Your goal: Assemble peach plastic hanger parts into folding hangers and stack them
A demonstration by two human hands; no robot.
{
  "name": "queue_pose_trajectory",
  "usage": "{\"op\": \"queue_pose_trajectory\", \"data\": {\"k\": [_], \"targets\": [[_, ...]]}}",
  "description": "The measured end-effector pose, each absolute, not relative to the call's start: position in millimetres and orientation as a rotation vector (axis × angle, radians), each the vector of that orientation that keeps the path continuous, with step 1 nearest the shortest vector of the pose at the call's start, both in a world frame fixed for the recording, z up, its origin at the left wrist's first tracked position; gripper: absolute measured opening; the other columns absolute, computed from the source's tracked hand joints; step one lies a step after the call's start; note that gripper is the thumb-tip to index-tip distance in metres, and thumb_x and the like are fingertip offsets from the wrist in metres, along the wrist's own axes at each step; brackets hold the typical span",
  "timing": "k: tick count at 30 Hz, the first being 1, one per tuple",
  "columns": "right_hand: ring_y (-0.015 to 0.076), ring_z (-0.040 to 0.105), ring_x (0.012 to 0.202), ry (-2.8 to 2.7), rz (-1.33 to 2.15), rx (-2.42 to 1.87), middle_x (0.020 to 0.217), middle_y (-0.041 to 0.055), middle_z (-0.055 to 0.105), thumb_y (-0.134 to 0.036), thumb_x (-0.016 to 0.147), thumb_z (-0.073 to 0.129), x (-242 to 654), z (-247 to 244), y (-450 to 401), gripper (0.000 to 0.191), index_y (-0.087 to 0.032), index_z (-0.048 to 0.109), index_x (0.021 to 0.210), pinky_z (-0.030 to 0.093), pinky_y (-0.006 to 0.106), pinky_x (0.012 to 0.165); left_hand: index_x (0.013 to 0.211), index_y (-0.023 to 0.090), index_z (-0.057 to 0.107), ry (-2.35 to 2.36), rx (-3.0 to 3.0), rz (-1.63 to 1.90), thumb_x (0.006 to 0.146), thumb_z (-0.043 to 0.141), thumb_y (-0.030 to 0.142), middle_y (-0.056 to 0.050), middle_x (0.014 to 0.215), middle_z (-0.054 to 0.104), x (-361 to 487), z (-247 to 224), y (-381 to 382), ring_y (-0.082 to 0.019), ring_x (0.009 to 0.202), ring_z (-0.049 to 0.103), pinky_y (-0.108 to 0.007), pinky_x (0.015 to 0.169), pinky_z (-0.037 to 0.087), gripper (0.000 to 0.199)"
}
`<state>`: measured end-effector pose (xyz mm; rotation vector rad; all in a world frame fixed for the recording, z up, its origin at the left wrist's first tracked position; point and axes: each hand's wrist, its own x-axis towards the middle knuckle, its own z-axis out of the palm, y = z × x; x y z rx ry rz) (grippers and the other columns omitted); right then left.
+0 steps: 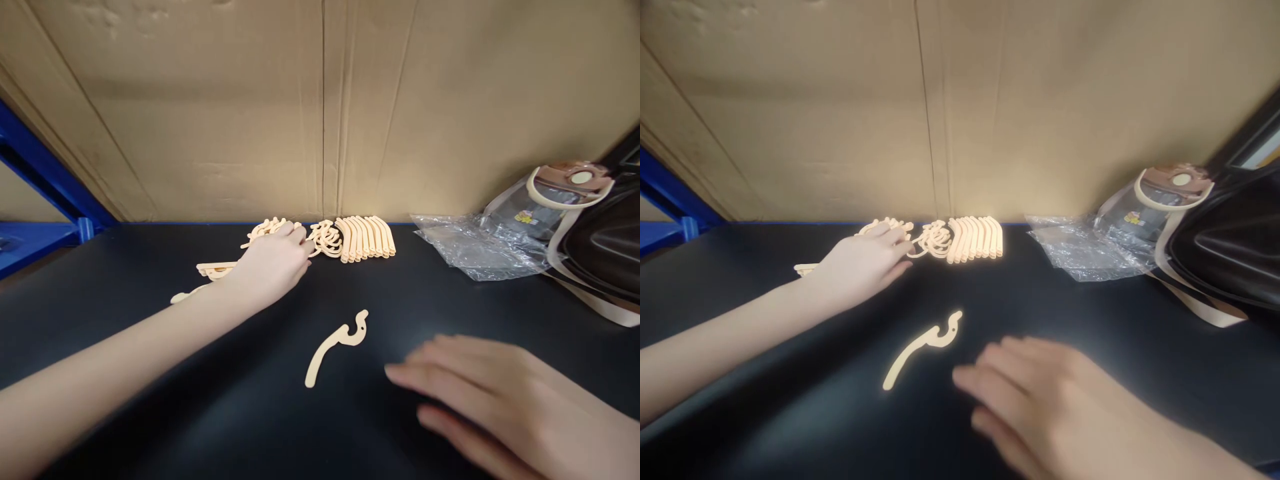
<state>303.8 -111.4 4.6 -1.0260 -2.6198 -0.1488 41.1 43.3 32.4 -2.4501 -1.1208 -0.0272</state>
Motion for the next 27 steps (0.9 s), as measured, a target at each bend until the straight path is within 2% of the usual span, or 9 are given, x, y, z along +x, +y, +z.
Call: {"op": "queue_pose_trajectory", "data": {"k": [3, 5, 10, 15, 23, 27], "targets": [[0.021, 0.066, 0.081, -2.675, -0.336, -0.926, 0.096, 0.0074, 0.07, -0.02, 0.098, 0.045, 289, 14, -71, 0.029, -0.015, 0.065, 0.118, 0.055, 0.035, 0.069, 0.1, 0.011, 0.067, -1.164, -2.488, 0.009, 0.094, 0.05, 0.018, -0.015, 0.108, 0.064, 43, 34, 59, -0.031, 0.105, 0.057, -0.038, 0.083, 0.047, 0.02], [0.019, 0.064, 0.077, -2.747, -0.298, -0.918, 0.093, 0.0057, 0.067, -0.021, 0.097, 0.048, 283, 11, -51, 0.025, -0.015, 0.065, 0.114, 0.053, 0.034, 0.067, 0.094, 0.014, 0.069, -1.195, -2.537, 0.047, 0.093, 0.051, 0.019, -0.012, 0.105, 0.066, 43, 34, 68, -0.028, 0.101, 0.059, -0.035, 0.081, 0.046, 0.019], [0.0168, 0.062, 0.076, -2.788, -0.215, -0.927, 0.091, 0.0034, 0.063, -0.026, 0.1, 0.046, 280, -1, -33, 0.025, -0.019, 0.065, 0.114, 0.051, 0.032, 0.068, 0.082, 0.02, 0.07, -1.317, -2.679, 0.124, 0.086, 0.054, 0.021, -0.003, 0.086, 0.069, 45, 37, 86, -0.018, 0.076, 0.063, -0.027, 0.063, 0.041, 0.017], [0.0161, 0.061, 0.075, -2.738, -0.135, -0.955, 0.09, 0.0024, 0.064, -0.03, 0.101, 0.043, 282, 3, -28, 0.027, -0.02, 0.066, 0.112, 0.049, 0.031, 0.069, 0.079, 0.022, 0.07, -1.431, -2.73, 0.105, 0.08, 0.056, 0.026, 0.0, 0.083, 0.07, 46, 43, 90, -0.017, 0.071, 0.061, -0.026, 0.056, 0.036, 0.015], [0.0178, 0.066, 0.082, -2.566, -0.248, -1.167, 0.095, 0.0021, 0.07, -0.031, 0.1, 0.044, 306, 6, -3, 0.026, -0.02, 0.067, 0.107, 0.048, 0.031, 0.071, 0.071, 0.022, 0.065, -1.47, -2.733, -0.056, 0.078, 0.057, 0.024, 0.002, 0.072, 0.065, 46, 53, 42, -0.015, 0.065, 0.056, -0.026, 0.056, 0.033, 0.01], [0.0216, 0.066, 0.081, -2.513, -0.406, -1.36, 0.093, 0.005, 0.07, -0.032, 0.099, 0.041, 322, 8, 17, 0.03, -0.019, 0.069, 0.102, 0.046, 0.032, 0.066, 0.068, 0.02, 0.059, -1.312, -2.859, -0.227, 0.08, 0.056, 0.019, 0.003, 0.066, 0.058, 38, 42, -1, -0.014, 0.06, 0.051, -0.027, 0.054, 0.031, 0.013]]}}
